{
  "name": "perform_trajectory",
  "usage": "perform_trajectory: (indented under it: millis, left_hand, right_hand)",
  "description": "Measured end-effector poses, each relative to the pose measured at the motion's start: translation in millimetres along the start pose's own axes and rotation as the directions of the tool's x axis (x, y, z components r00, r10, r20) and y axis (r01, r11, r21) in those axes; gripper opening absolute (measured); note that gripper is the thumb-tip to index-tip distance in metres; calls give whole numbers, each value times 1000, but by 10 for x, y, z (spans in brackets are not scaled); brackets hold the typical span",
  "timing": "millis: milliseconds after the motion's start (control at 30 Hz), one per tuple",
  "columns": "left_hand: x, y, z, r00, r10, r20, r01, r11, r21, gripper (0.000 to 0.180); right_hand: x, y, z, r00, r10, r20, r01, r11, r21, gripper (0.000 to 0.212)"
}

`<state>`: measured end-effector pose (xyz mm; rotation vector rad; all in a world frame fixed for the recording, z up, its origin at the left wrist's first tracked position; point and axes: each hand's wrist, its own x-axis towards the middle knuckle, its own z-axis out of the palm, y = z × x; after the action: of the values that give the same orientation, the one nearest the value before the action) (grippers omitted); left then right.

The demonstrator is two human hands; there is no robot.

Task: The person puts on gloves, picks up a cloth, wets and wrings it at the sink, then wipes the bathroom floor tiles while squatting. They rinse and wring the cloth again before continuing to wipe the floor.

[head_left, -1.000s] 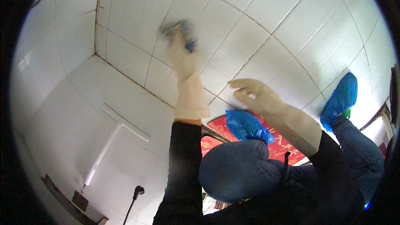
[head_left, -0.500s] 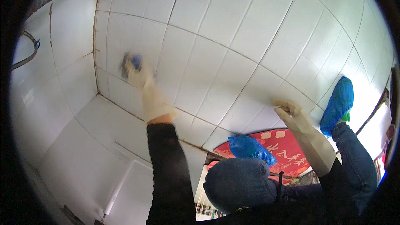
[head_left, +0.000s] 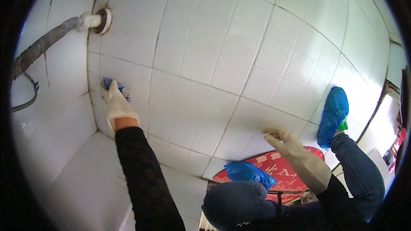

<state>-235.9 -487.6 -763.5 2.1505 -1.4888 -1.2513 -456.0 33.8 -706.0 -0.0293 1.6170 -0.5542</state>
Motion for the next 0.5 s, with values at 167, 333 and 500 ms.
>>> perform_trajectory:
  millis: [167,333,500]
  left_hand:
    - [792,1022,1042,836,549,3,-524,796,302,55]
    - [-1204,779,2733,332,830,448,-929,371,0,35]
    - [-2905,-26,2485,26,491,871,-969,228,-99,57]
  right_hand:
    - [-146,-63,314,990,-10,139,-5,994,105,47]
    - [-112,37,317,998,-47,51,38,985,170,44]
    - [-23,131,17,943,-173,-285,261,915,308,41]
